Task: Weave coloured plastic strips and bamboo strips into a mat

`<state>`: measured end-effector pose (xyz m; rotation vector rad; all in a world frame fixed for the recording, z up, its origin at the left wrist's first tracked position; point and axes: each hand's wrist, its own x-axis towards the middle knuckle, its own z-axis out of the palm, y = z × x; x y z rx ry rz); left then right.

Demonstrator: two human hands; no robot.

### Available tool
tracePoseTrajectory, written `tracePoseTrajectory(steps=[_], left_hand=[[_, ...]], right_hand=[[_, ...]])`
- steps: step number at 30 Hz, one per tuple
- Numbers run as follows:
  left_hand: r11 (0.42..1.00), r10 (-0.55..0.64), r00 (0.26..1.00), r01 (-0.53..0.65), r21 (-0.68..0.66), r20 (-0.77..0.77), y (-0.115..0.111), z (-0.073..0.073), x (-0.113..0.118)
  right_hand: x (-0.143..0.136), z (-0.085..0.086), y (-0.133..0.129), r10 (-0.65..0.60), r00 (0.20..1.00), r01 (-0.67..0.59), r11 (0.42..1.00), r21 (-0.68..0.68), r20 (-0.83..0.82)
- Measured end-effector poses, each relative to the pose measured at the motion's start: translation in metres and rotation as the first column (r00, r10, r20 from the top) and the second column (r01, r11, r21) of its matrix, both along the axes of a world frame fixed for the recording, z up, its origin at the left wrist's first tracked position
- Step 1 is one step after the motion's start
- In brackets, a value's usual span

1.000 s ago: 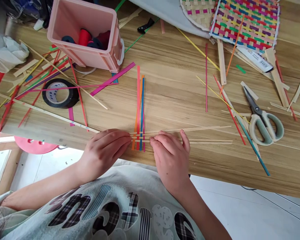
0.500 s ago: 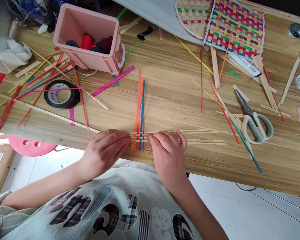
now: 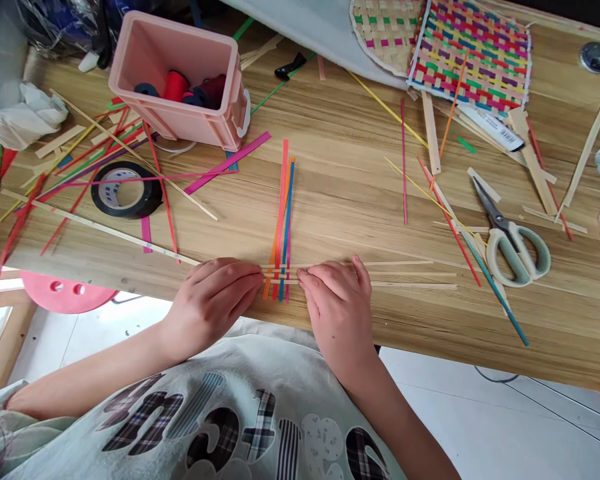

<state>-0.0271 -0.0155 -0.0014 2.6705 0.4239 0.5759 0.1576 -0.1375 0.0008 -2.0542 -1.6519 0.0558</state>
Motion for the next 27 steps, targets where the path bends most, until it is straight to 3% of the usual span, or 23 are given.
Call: tracePoseTrajectory(steps=[27], left_hand=[[0.999,-0.008,1.000,0.008,0.034,-0.008,0.0010,0.0003,0.0012]], right_hand=[[-0.0012,0.0005,-0.0010,0.004,1.000,-0.004,1.000,0.026,0.017]])
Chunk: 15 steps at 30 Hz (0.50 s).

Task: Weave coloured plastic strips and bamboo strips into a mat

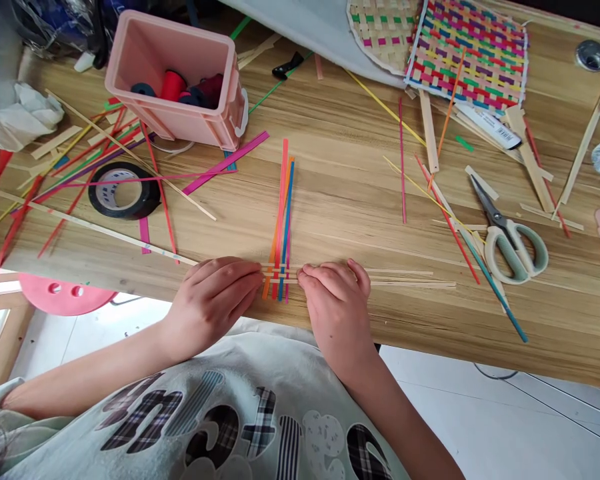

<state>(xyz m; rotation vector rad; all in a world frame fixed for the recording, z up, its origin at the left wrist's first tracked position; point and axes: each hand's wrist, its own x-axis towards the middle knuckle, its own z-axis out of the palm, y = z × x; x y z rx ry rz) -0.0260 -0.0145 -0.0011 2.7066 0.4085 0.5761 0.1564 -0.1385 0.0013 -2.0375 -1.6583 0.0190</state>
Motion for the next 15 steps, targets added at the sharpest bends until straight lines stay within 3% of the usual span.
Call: tracePoseTrajectory(steps=[15], left_hand=[[0.989,0.050,0.999,-0.049,-0.137,0.010,0.0007,0.0007,0.0012]], right_hand=[[-0.0002,-0.0001,0.0006,0.006,1.000,-0.006,1.000,0.026,-0.002]])
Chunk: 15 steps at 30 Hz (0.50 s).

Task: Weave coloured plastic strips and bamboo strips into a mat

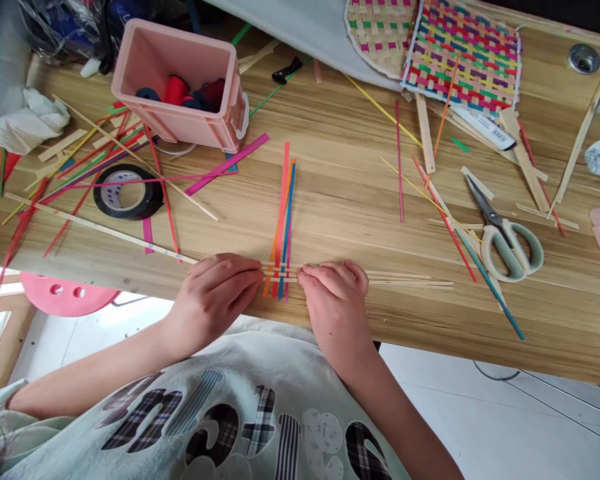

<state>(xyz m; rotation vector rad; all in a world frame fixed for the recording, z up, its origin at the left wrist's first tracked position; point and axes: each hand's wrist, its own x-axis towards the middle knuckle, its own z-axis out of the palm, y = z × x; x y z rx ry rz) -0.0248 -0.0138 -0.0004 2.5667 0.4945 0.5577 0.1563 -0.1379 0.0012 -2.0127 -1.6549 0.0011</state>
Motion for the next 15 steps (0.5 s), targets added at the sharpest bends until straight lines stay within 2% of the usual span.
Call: tracePoseTrajectory(steps=[6,10,15], left_hand=[[0.999,0.009,0.999,-0.006,-0.054,0.049,0.001,0.000,0.005],[0.994,-0.019,0.993,0.032,-0.108,0.118,0.008,0.007,0.006],[0.989,-0.125,0.992,0.122,-0.078,-0.032,0.027,0.017,0.007]], right_hand=[[0.000,0.001,-0.001,0.020,1.000,-0.021,1.000,-0.017,-0.017],[0.003,0.003,-0.001,0.054,0.998,-0.054,0.998,-0.013,-0.012],[0.010,0.004,0.002,0.142,0.990,-0.144,0.986,-0.082,-0.022]])
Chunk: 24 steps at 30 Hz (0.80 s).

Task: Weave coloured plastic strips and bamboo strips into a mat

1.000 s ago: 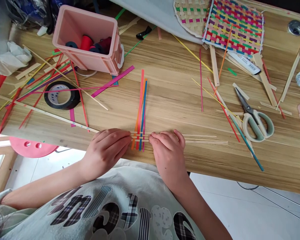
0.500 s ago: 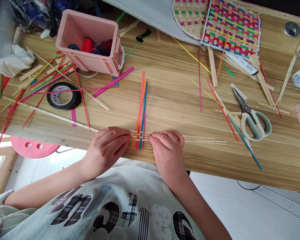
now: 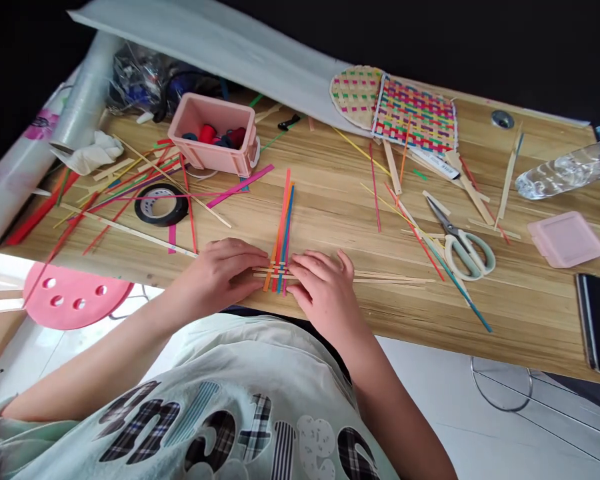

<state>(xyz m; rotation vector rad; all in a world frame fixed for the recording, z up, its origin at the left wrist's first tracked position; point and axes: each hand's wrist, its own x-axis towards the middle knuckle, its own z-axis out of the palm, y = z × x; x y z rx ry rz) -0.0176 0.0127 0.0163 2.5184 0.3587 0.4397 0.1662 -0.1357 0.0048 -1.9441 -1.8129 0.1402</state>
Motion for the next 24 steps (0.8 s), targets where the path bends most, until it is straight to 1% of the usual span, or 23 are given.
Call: tracePoseTrajectory(steps=[2,4,8,14,24], left_hand=[[0.999,-0.052,0.998,0.052,0.008,-0.046,0.006,-0.002,0.002],[0.998,-0.064,0.997,0.064,0.003,-0.048,0.008,-0.005,0.004],[0.999,-0.044,0.998,0.044,-0.003,-0.034,0.008,-0.010,0.006],[1.000,-0.017,0.999,0.017,-0.009,-0.051,0.005,-0.008,0.008],[1.000,0.003,0.998,-0.004,-0.019,-0.067,0.003,-0.007,0.011]], right_hand=[[0.002,-0.002,0.002,0.036,0.999,-0.037,0.999,-0.031,-0.010],[0.003,-0.004,0.005,0.044,0.998,-0.045,0.998,-0.041,-0.039],[0.001,-0.006,0.007,0.010,0.997,-0.013,0.999,-0.042,-0.073],[-0.003,-0.008,0.006,-0.021,0.997,0.019,0.999,-0.035,-0.068],[-0.008,-0.004,0.005,-0.045,0.997,0.041,0.998,-0.051,-0.069]])
